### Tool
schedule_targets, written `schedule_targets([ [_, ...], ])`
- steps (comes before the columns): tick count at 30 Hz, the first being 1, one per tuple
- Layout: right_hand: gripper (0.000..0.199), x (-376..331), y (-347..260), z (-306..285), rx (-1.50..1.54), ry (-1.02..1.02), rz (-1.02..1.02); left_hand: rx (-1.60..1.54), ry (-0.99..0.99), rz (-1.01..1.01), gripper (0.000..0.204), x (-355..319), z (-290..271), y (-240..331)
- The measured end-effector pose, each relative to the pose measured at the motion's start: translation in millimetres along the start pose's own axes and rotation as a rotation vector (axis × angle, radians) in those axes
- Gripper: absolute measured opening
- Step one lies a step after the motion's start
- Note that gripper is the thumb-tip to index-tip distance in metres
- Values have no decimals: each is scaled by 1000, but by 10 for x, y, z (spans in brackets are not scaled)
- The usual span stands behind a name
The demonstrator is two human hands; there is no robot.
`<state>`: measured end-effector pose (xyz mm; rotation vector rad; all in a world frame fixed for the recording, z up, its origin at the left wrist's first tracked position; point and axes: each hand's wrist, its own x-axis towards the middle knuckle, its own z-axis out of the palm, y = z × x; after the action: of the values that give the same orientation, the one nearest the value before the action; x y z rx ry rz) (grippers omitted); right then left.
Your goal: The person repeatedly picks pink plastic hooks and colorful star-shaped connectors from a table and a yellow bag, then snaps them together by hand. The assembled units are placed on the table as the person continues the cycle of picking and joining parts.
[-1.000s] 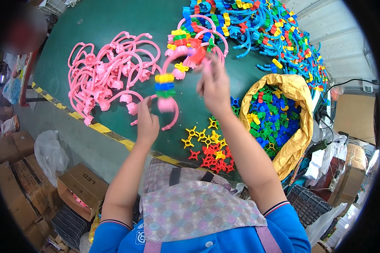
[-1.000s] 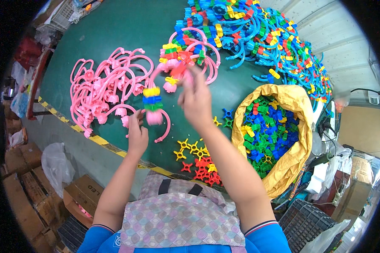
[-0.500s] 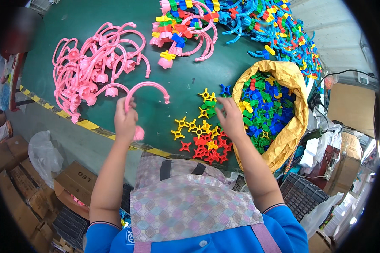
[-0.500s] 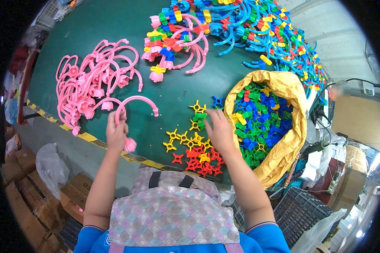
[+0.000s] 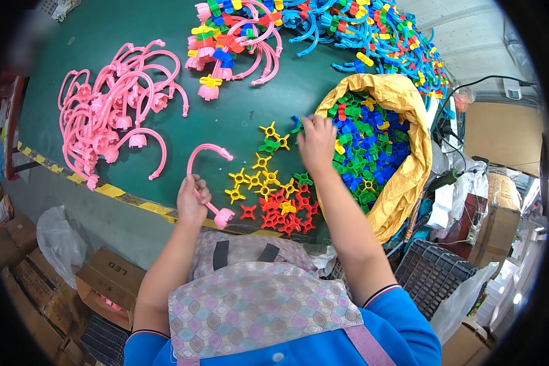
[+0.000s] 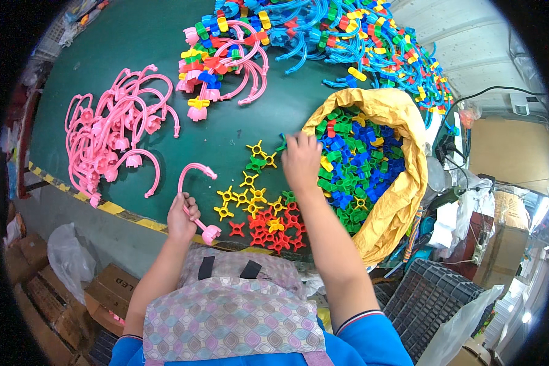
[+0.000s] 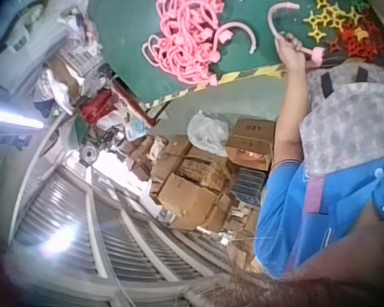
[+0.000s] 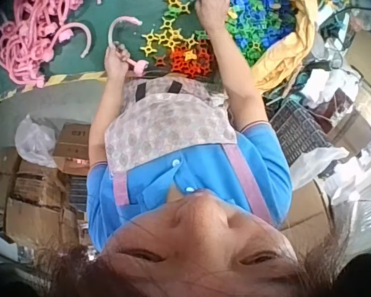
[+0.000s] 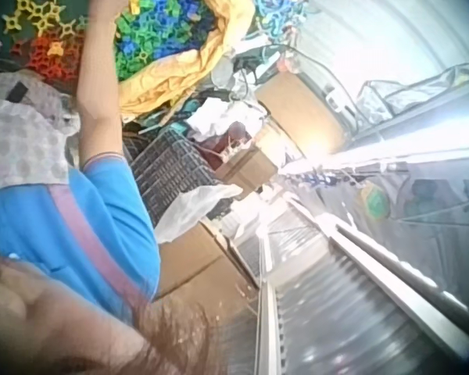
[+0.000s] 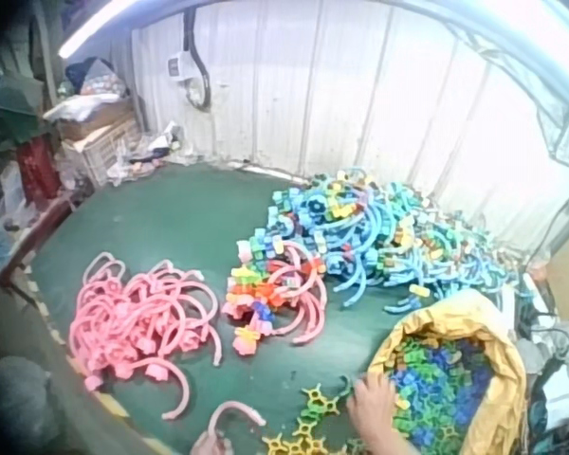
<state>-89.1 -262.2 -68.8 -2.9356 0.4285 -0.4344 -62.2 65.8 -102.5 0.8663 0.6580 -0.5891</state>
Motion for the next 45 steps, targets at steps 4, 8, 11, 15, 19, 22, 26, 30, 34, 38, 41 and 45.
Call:
schedule_targets([
  [4,35,218,293,159,-127,-188,-150,-4,-4,-87,24,-67,277,78],
  [8,33,93,-40,-77,200,-72,-78,-54,-20,-157,24,-215,500,87],
  [11,31,-225,-481,-329,560,0,26,-75,52,-157,26,-238,617,-61],
  [15,38,-338,-707,-349,651,125,35,-48,129,-195,23,-339,778,-123],
  [19,44,-302,-752,-464,629,129,-115,-120,141,-246,23,-315,709,-78],
  [22,48,-310,-815,-502,549,123,-175,-146,84,-333,24,-422,730,-12],
  [26,48,-339,-882,-518,550,157,-153,-249,89,-391,26,-492,644,-12],
  [30,47,-349,-884,-556,544,159,-146,-284,120,-341,26,-481,580,42],
  [34,43,-304,-945,-495,572,127,-149,26,9,-245,26,-738,775,76],
  [38,61,-387,-1050,-562,770,-191,92,87,-115,-196,25,-776,677,160],
  [41,65,-676,-1064,-470,730,-321,-18,-21,-90,-237,24,-684,422,263],
  [45,48,-1214,-1057,-308,289,-533,-420,-97,-12,-256,23,-611,37,205],
])
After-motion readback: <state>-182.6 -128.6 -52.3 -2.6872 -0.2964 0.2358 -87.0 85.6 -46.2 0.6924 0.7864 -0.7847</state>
